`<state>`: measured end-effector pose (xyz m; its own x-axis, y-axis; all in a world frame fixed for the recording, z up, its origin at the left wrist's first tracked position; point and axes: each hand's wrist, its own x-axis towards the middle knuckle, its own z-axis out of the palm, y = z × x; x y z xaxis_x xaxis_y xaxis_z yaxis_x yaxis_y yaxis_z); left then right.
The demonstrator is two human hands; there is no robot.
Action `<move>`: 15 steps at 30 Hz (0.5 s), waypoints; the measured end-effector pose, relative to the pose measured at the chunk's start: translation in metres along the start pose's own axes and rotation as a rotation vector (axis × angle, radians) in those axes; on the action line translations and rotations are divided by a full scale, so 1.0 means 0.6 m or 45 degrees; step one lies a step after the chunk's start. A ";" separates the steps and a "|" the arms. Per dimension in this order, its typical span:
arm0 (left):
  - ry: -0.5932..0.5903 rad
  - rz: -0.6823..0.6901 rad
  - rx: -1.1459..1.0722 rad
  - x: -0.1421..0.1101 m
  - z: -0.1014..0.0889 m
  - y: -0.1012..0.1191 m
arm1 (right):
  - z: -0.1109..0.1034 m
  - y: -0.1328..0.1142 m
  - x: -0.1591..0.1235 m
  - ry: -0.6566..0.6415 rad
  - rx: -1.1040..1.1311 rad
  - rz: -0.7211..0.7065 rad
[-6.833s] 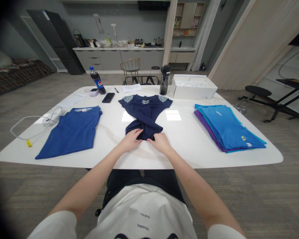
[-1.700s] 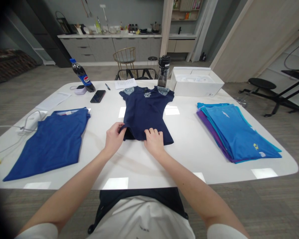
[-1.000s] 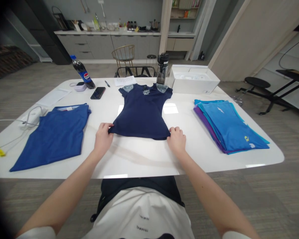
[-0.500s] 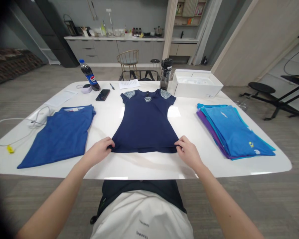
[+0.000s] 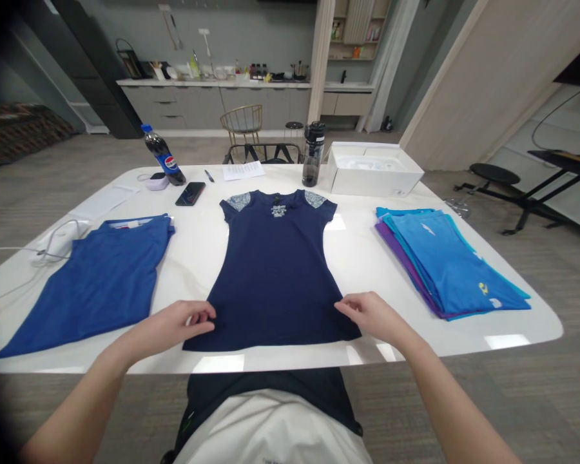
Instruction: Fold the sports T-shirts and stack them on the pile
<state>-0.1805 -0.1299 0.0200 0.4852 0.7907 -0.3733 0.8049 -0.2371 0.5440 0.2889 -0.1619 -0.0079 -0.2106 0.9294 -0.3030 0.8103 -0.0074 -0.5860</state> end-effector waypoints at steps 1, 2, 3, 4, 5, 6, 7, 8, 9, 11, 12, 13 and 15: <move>0.109 0.073 0.009 0.024 -0.002 0.008 | -0.002 -0.001 0.019 0.113 -0.052 -0.020; 0.215 0.154 0.032 0.053 -0.003 0.018 | -0.004 -0.001 0.043 0.231 -0.106 -0.054; 0.314 0.237 0.067 0.088 -0.002 0.027 | -0.005 -0.002 0.070 0.347 -0.165 -0.097; 0.388 0.316 0.113 0.126 0.000 0.037 | -0.005 -0.004 0.100 0.449 -0.228 -0.142; 0.443 0.384 0.174 0.165 0.004 0.045 | -0.004 -0.005 0.129 0.525 -0.298 -0.187; 0.502 0.427 0.247 0.202 0.010 0.052 | -0.002 -0.006 0.156 0.560 -0.376 -0.225; 0.542 0.447 0.326 0.236 0.018 0.057 | 0.000 -0.006 0.180 0.546 -0.457 -0.252; 0.553 0.457 0.403 0.265 0.026 0.058 | 0.003 -0.004 0.198 0.497 -0.531 -0.261; 0.544 0.458 0.472 0.286 0.034 0.058 | 0.005 -0.001 0.210 0.429 -0.589 -0.255; 0.478 0.453 0.569 0.305 0.049 0.048 | 0.010 0.009 0.215 0.318 -0.659 -0.214; 0.444 0.452 0.595 0.304 0.054 0.041 | 0.012 0.016 0.209 0.294 -0.675 -0.193; 0.422 0.452 0.609 0.298 0.058 0.033 | 0.013 0.024 0.200 0.282 -0.679 -0.186; 0.401 0.459 0.617 0.282 0.061 0.020 | 0.010 0.037 0.184 0.279 -0.654 -0.213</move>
<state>-0.0762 -0.0197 -0.0639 0.6881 0.7242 0.0446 0.7095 -0.6845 0.1676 0.2803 -0.0619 -0.0591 -0.2851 0.9575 -0.0430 0.9486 0.2755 -0.1559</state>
